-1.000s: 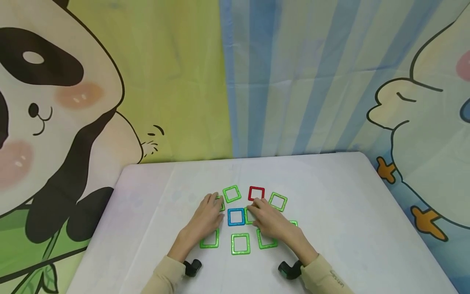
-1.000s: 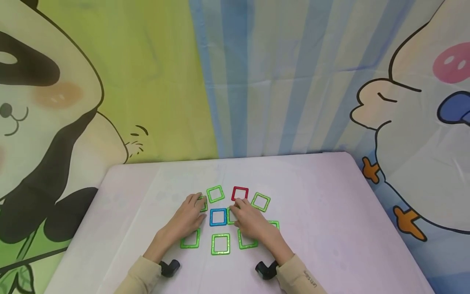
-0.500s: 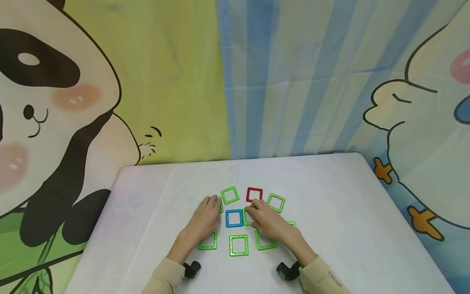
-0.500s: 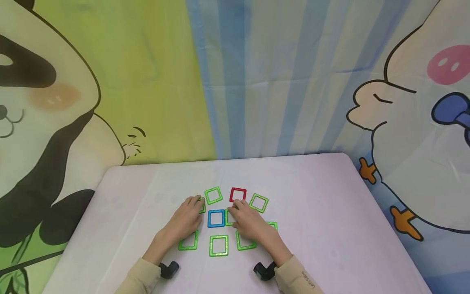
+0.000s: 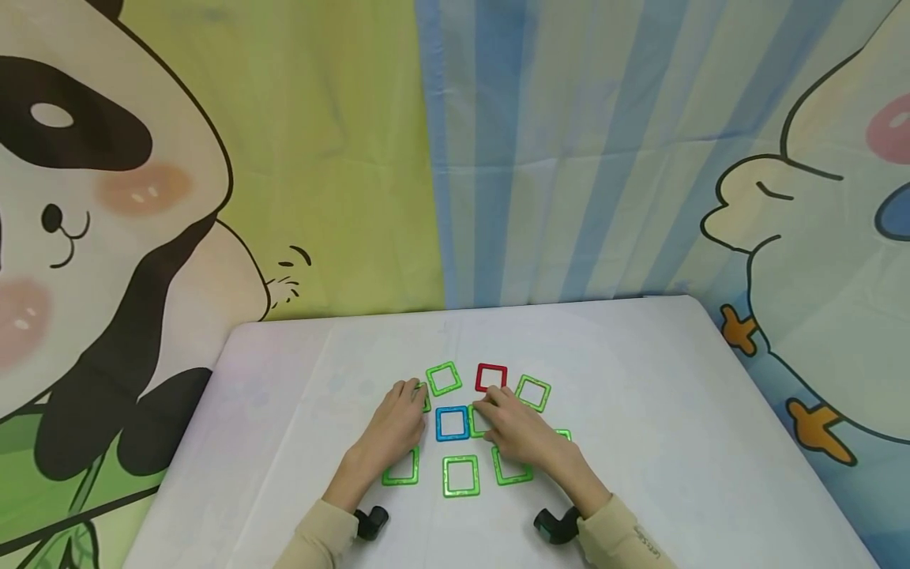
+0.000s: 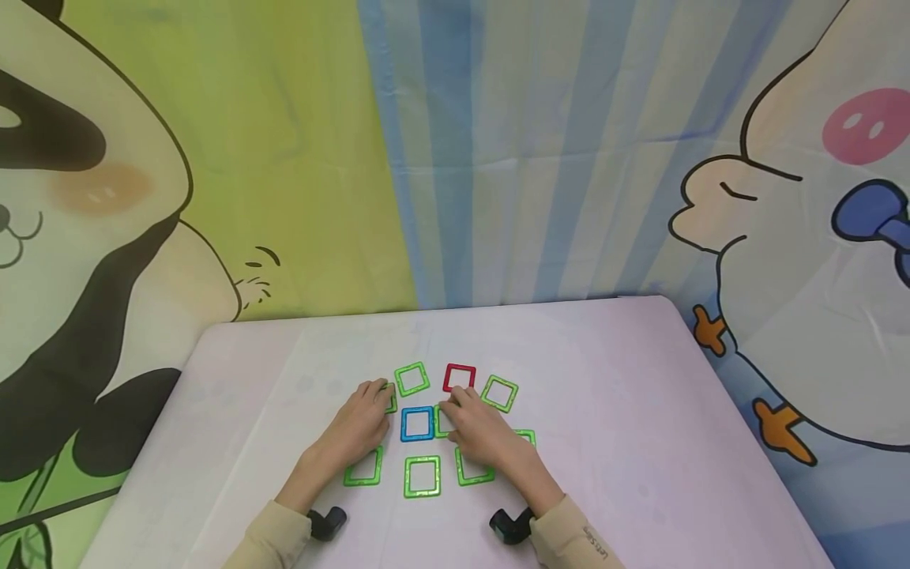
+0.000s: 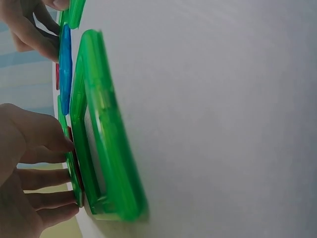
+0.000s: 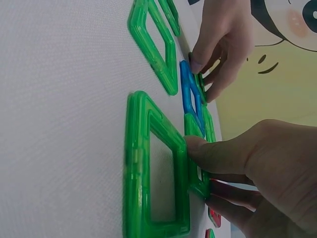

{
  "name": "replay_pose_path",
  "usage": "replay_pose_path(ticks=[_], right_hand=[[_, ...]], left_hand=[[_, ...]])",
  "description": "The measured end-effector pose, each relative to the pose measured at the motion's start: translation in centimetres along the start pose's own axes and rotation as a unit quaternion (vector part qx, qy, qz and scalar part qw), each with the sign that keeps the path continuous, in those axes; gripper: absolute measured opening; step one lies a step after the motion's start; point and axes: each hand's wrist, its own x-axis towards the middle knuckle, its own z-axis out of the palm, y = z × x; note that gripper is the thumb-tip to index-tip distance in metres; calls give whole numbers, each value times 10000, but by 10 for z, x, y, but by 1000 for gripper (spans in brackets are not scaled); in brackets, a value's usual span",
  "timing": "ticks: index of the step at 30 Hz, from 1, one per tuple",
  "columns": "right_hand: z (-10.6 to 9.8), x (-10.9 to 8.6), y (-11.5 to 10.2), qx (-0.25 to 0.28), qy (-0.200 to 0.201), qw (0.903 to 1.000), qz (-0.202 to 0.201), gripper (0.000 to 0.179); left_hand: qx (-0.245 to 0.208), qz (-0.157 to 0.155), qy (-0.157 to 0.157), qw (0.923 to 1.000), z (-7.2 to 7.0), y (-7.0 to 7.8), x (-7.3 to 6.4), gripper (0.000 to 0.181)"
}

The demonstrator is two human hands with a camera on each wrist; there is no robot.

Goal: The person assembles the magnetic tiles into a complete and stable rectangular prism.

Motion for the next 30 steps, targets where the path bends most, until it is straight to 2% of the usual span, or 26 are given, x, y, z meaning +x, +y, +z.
replay_pose_path(ticks=[22,30], right_hand=[[-1,-1,-1,-51,16,10000,-16,47],[-1,-1,-1,-99,16,9999,-40,47]], left_hand=[[-83,5,139,9999,-1,1,1,42],[-259,-130,43,9996,-2,0,1,44]])
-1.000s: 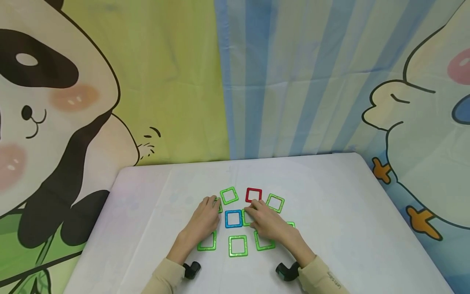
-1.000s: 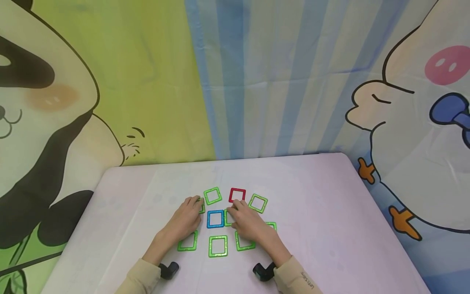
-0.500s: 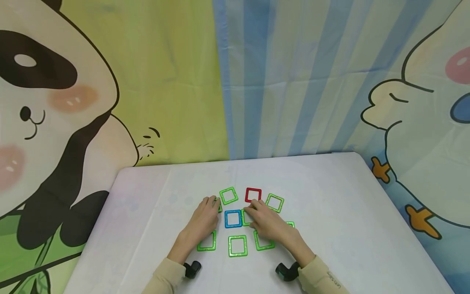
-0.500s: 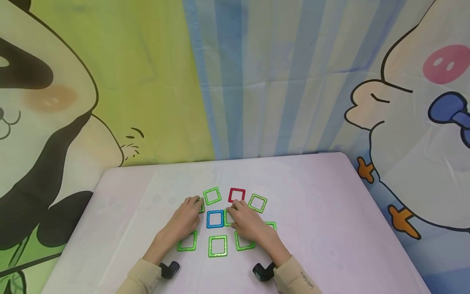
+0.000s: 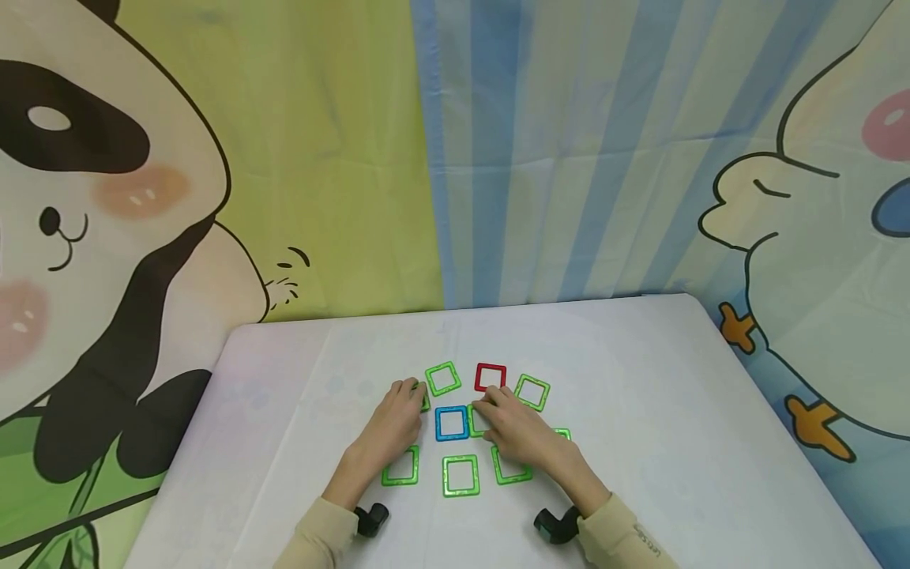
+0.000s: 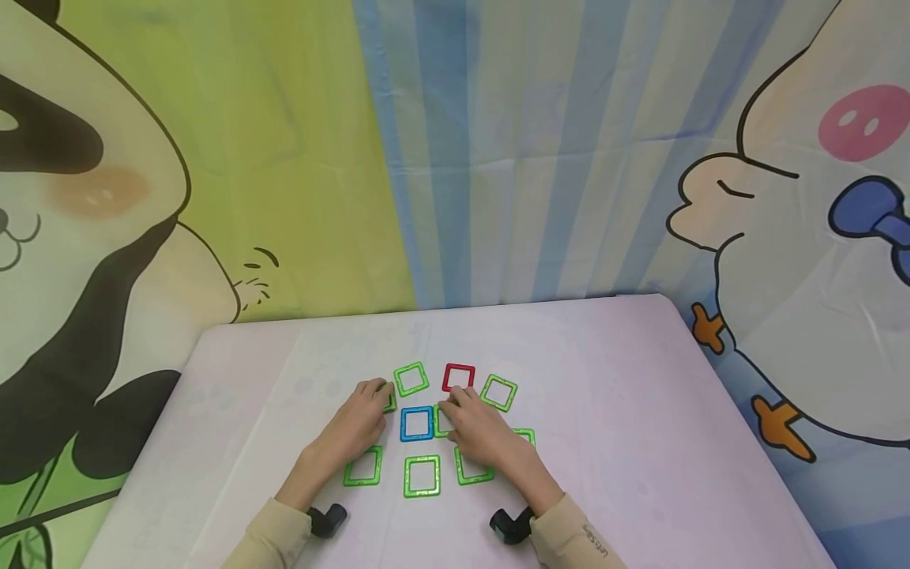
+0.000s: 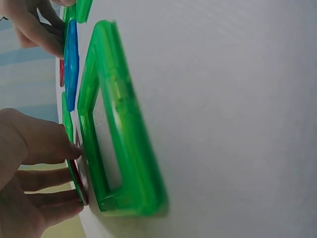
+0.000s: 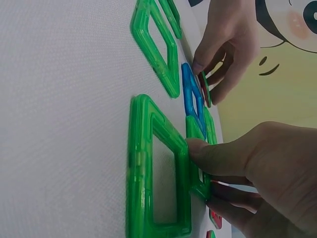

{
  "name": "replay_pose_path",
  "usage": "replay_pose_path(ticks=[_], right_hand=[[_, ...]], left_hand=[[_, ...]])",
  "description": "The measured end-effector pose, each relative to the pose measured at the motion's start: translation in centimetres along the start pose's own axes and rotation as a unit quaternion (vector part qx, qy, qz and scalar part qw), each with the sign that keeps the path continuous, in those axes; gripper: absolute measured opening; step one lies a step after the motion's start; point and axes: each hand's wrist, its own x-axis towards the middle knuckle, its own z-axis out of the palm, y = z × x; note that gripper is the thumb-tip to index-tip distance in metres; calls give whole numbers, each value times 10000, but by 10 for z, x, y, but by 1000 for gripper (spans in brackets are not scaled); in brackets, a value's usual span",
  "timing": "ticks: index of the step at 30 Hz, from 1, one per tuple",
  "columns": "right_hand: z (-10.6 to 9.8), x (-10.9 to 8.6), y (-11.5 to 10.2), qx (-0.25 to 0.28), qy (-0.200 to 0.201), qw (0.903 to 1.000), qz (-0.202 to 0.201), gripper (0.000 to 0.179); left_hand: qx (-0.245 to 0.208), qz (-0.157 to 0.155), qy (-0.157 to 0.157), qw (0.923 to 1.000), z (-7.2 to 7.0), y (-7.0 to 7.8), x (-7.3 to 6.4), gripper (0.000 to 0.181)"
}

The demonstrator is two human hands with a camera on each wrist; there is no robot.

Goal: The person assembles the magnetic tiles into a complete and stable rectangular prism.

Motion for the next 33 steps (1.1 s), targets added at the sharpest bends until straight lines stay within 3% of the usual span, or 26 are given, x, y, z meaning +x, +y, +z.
replay_pose_path(ticks=[15,22,33], right_hand=[[1,0,0,-5,23,10000,-21,46],[2,0,2,93,52,9999,32,46],[2,-2,4,372,62,9992,112,47]], left_hand=[[-552,-285,108,9980,-4,-2,-1,67],[-858,-502,145,9949,-7,-1,-1,67],[-1187,-588,185,9910,-8,1,-3,68]])
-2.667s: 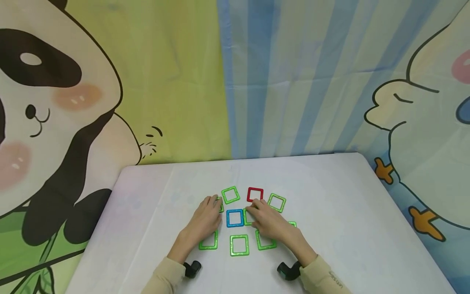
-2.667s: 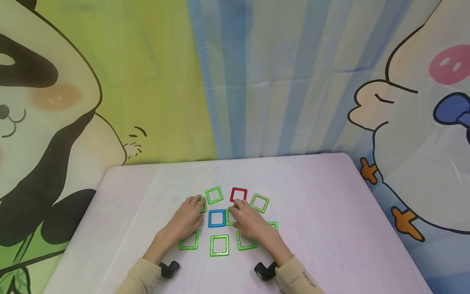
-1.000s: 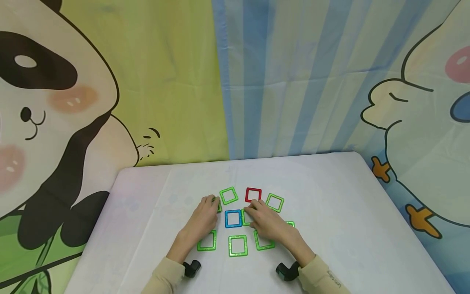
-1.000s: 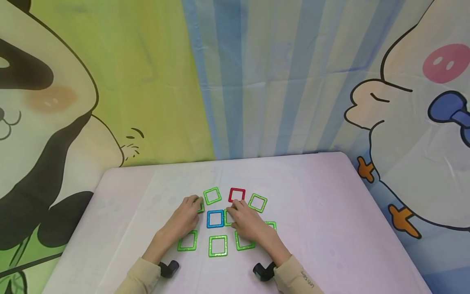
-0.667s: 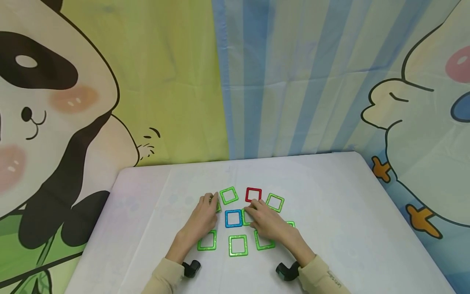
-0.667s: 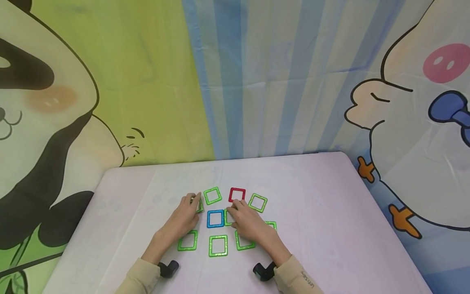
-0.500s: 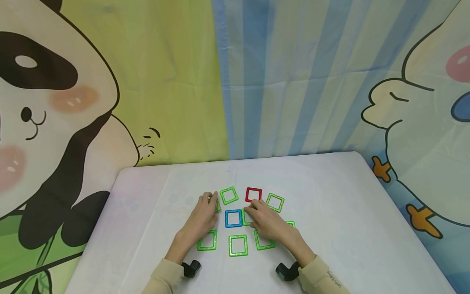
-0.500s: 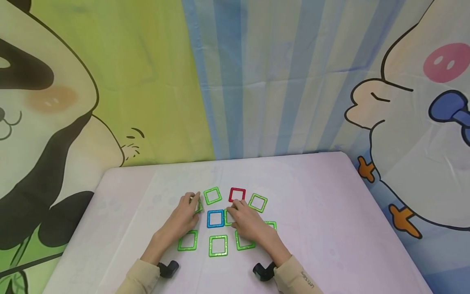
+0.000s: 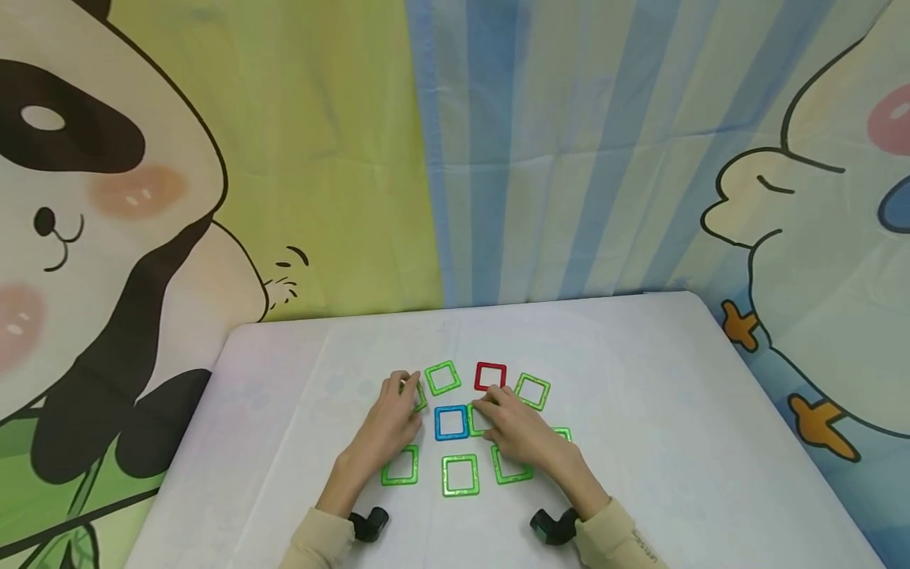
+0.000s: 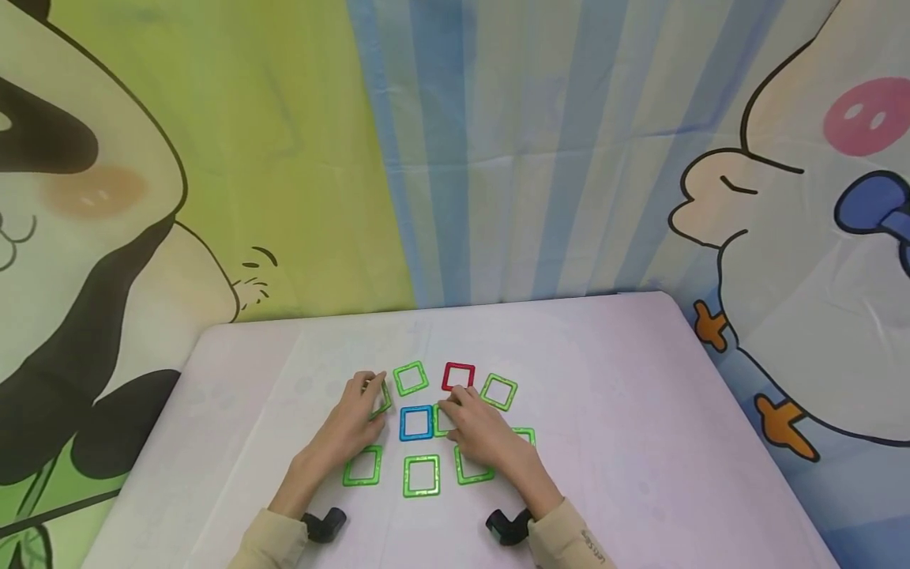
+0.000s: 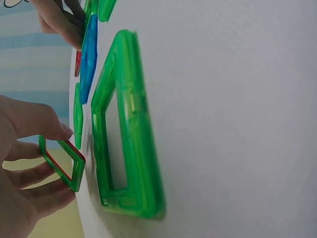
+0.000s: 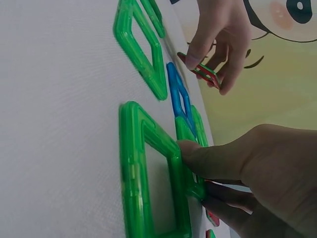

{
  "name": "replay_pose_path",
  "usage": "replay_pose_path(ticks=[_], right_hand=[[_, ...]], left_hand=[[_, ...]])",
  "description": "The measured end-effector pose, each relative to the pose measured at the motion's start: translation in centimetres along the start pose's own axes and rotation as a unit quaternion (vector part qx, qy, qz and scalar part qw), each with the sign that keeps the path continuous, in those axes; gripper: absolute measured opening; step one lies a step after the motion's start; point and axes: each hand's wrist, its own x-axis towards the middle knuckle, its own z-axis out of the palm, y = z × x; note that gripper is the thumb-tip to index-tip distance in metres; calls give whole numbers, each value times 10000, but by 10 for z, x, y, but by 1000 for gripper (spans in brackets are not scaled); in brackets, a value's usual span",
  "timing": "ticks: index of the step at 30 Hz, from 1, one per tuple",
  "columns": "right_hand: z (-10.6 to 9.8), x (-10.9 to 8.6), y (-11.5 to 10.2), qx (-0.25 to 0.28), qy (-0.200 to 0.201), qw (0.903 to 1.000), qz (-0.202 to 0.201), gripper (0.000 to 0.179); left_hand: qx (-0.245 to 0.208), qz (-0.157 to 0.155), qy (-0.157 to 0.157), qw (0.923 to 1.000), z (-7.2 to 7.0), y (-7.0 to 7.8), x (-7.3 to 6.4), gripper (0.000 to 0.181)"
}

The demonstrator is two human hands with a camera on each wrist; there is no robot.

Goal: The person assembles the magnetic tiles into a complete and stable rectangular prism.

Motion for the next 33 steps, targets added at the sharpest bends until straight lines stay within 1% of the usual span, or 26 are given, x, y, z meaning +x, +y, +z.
replay_pose_path(ticks=[3,10,14,18,24,27,33], right_hand=[[1,1,0,108,9,9999,-12,48],[-2,0,3,236,-69,9997,10,46],[-2,1,3,245,-46,9997,2,46],[-1,2,3,268,5,9996,4,46],[0,2,3,244,52,9997,-2,46],[-1,1,3,238,82,9997,-11,46],[-2,1,3,214,73,9997,-12,46]], left_hand=[[-163,14,17,9999,-2,-1,-4,68],[-650,-27,-10,9979,1,2,-5,70],[-881,-5,-30,9961,2,2,-6,71],[-957,24,-46,9954,2,2,-7,71],[-1073,106,-35,9942,-1,4,-9,71],[-1231,84,-78,9923,-3,6,-8,70],[-1440,-25,-132,9895,0,7,-9,70]])
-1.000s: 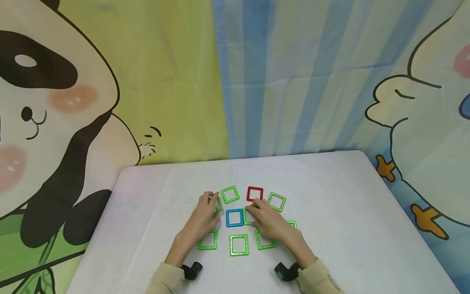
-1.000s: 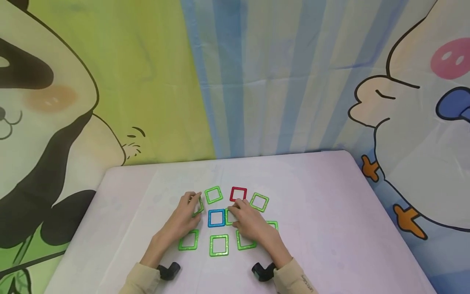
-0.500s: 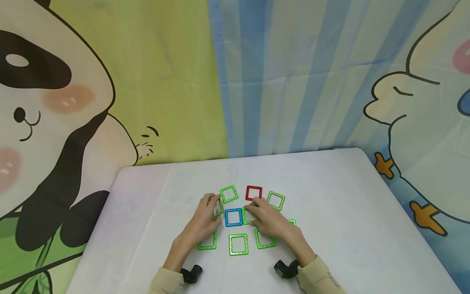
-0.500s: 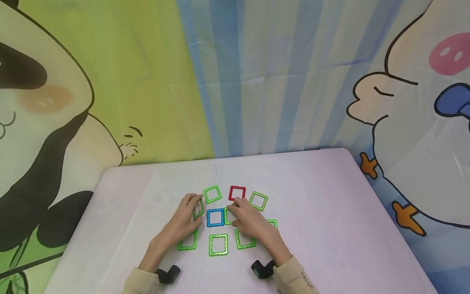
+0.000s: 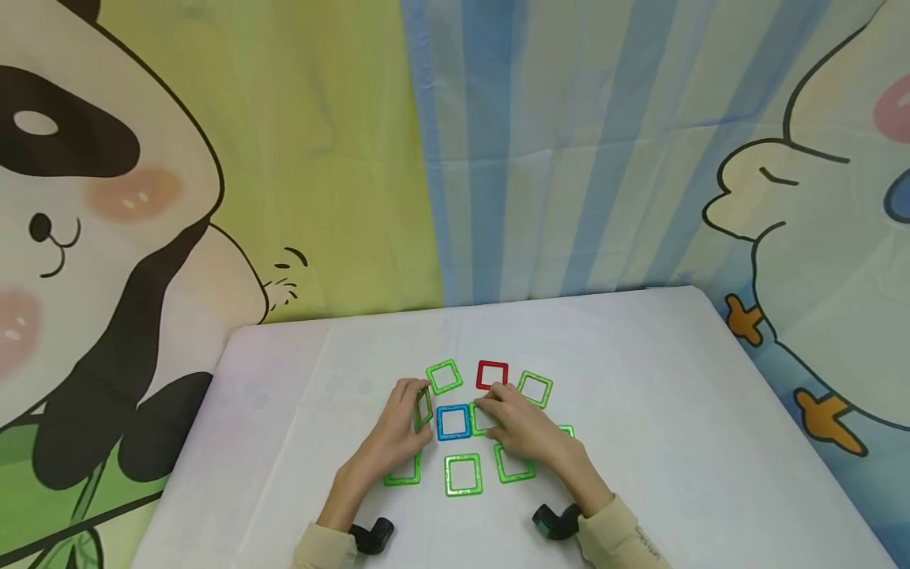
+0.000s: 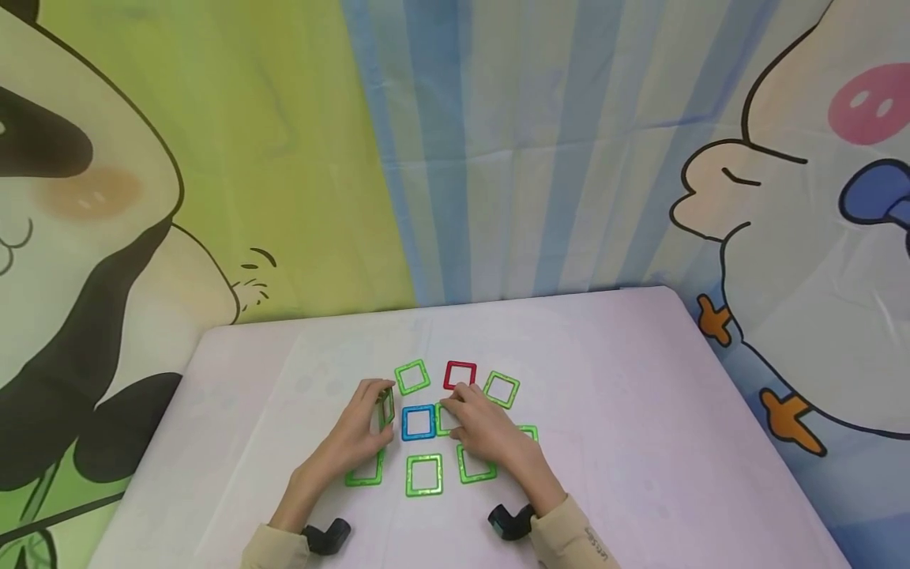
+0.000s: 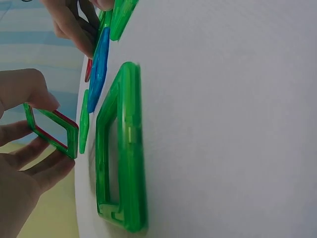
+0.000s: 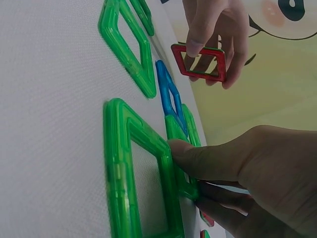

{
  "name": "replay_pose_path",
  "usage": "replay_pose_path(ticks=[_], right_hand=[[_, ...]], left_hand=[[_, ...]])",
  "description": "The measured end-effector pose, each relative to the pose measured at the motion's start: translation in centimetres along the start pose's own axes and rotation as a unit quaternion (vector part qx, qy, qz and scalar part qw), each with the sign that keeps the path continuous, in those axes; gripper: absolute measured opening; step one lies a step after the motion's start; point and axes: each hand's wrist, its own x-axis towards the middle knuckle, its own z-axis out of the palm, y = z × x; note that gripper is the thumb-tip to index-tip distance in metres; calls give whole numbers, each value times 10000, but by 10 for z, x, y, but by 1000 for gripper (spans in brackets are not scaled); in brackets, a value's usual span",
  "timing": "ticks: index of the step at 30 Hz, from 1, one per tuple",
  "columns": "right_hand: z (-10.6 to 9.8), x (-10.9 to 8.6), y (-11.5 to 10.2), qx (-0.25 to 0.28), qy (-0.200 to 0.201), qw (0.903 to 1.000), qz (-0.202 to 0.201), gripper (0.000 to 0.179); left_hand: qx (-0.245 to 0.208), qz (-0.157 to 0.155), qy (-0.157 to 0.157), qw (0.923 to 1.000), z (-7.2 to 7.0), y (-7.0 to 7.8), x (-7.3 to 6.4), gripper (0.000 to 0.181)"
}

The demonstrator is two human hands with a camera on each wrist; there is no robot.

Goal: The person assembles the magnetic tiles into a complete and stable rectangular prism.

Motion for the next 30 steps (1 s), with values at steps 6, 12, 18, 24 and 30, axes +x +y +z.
replay_pose_path(ticks=[6,12,18,24,30], right_hand=[[0,-1,0,14,-12,10000,-3,46],[-1,-2,0,44,7,10000,5,47],[1,-1,1,82,16,10000,-30,48],[1,0,0,105,3,9999,38,49],[-1,0,0,149,-38,9999,30,48]], left_hand=[[-114,-61,-20,9999,1,-1,-3,70],[-281,14,-57,9996,1,-1,-3,71],[-337,27,-71,9994,1,-2,-5,71],[-422,36,-181,9989,4,-4,-6,70],[-499,36,-248,9984,7,-6,-6,70]])
